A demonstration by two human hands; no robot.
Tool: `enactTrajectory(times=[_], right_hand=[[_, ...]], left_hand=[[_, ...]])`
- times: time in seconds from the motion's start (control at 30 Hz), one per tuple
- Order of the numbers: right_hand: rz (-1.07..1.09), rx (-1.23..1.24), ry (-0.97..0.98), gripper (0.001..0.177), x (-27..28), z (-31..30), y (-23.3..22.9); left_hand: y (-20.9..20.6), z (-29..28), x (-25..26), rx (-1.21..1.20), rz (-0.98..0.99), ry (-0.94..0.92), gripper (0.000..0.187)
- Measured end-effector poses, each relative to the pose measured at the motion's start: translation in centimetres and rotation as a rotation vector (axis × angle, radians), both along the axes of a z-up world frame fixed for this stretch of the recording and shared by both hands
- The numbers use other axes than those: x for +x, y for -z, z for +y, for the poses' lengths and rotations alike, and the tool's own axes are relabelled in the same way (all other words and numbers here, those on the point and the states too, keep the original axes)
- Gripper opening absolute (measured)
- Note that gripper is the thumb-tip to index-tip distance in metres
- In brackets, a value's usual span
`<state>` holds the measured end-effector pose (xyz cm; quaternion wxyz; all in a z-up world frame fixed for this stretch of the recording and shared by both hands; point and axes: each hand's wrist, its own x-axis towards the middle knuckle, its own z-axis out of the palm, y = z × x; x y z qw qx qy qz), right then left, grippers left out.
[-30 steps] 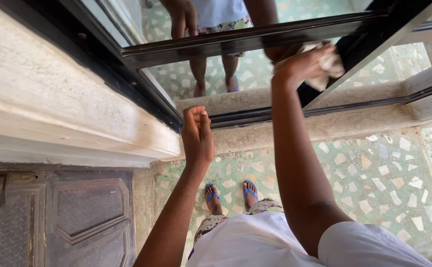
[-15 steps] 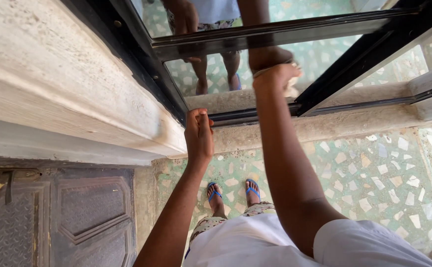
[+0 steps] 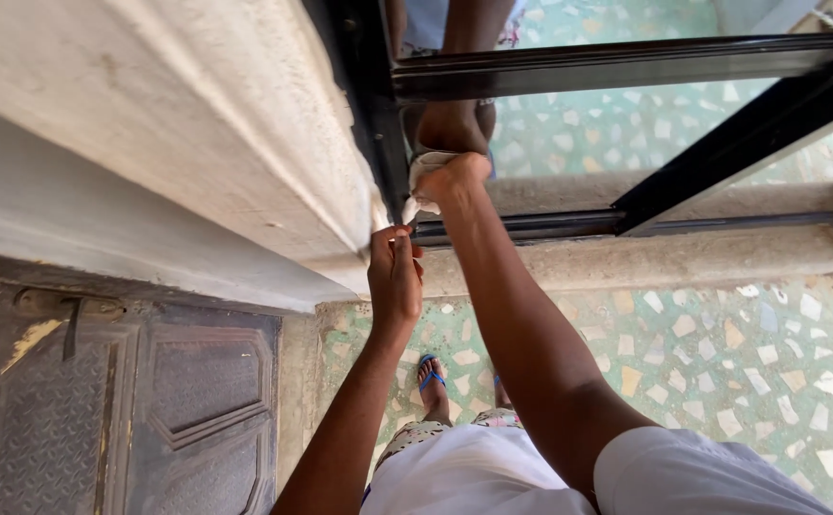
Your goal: The person is cleaning a glass window using a cloth and water from a bucket on a balcony.
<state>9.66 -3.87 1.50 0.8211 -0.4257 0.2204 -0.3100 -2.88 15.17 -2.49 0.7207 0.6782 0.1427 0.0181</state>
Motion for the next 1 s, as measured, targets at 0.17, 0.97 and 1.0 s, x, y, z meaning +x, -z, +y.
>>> enactTrajectory(times=[0.17,0.97,1.0], right_hand=[[-0.029,-0.193,-0.118,0.042,-4.7,3.7,-2.4],[-0.722,-2.263,-0.097,0.066,3.1,6.6,-1.5],[-0.742,-2.263,-0.116,0.066,3.6,6.4,-0.4]], left_hand=[[2.9,0.4,-0.8,0.001,-0.021,0.007,0.023],[-1.0,-3.3,-2.5,0.099,-0.325,-0.245,0.019],[-0.8,-3.8,-2.6,0.095,-0.318,-0.266,0.019]])
